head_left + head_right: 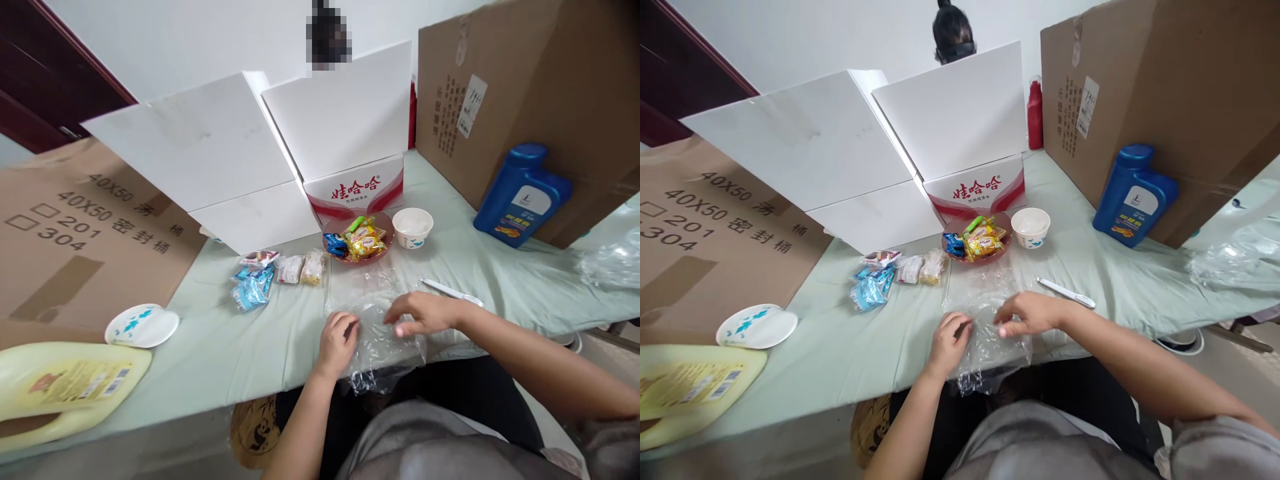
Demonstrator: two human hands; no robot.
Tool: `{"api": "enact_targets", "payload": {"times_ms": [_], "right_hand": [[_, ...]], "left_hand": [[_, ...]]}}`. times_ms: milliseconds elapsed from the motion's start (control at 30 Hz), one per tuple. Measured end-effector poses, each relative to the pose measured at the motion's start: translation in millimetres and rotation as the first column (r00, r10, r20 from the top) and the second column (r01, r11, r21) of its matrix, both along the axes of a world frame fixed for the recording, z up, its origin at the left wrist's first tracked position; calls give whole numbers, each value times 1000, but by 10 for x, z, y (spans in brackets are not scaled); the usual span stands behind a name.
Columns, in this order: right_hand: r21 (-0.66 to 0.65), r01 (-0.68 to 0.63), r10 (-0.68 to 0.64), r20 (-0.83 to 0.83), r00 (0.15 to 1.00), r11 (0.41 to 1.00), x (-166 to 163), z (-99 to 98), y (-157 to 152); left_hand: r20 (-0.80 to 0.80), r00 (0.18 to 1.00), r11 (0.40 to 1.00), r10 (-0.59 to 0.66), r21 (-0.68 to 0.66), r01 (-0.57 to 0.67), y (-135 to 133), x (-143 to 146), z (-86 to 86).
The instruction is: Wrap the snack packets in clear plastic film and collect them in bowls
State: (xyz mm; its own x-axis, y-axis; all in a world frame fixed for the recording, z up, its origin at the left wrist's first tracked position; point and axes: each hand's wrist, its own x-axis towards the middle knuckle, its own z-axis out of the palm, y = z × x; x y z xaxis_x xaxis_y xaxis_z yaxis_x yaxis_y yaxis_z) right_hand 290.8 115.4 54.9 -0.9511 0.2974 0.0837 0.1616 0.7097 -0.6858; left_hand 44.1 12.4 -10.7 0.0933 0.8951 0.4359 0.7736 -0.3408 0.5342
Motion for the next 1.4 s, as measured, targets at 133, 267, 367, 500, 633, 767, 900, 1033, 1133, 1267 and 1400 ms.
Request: {"api": "enact_targets", "payload": {"times_ms": [133, 267, 367, 500, 633, 767, 900, 1033, 1133, 1267, 1400], "right_hand": [[45, 0, -3, 68, 998, 999, 329, -138, -243], [178, 2, -30, 157, 987, 984, 594, -339, -457], [297, 43, -99, 176, 979, 954, 717, -517, -584], [388, 134, -182, 90, 979, 912, 745, -644, -653], [337, 260, -261, -45, 964, 905, 669, -562, -641], [210, 282, -269, -87, 959, 936, 594, -384, -582], [28, 360, -350, -174, 920, 933, 522, -314, -490], [-228, 584, -618, -122, 776, 779, 393, -457, -399], [-350, 729, -782, -18, 623, 589, 272, -578, -348], [-83, 870, -873, -11, 488, 487, 173, -585, -303], [243, 861, -893, 68, 445, 447, 149, -533, -240]], "left_hand": [[-143, 985, 988, -95, -131, 77, -100, -109, 136], [-189, 939, 927, -286, -302, 222, -315, -288, 261], [-306, 851, 869, -427, -400, 292, -499, -391, 262], [-487, 772, 901, -409, -352, 255, -661, -460, 167], [-465, 814, 937, -349, -204, 285, -681, -493, 124], [-135, 924, 928, -358, -159, 336, -614, -483, 177], [81, 987, 971, -135, -187, 148, -488, -424, 191], [154, 966, 971, 207, -155, -183, -335, -345, 51], [218, 884, 903, 413, -219, -369, -252, -299, -80], [152, 840, 844, 522, -237, -481, -193, -269, -139], [34, 855, 848, 517, -155, -506, -154, -255, -131]]}}
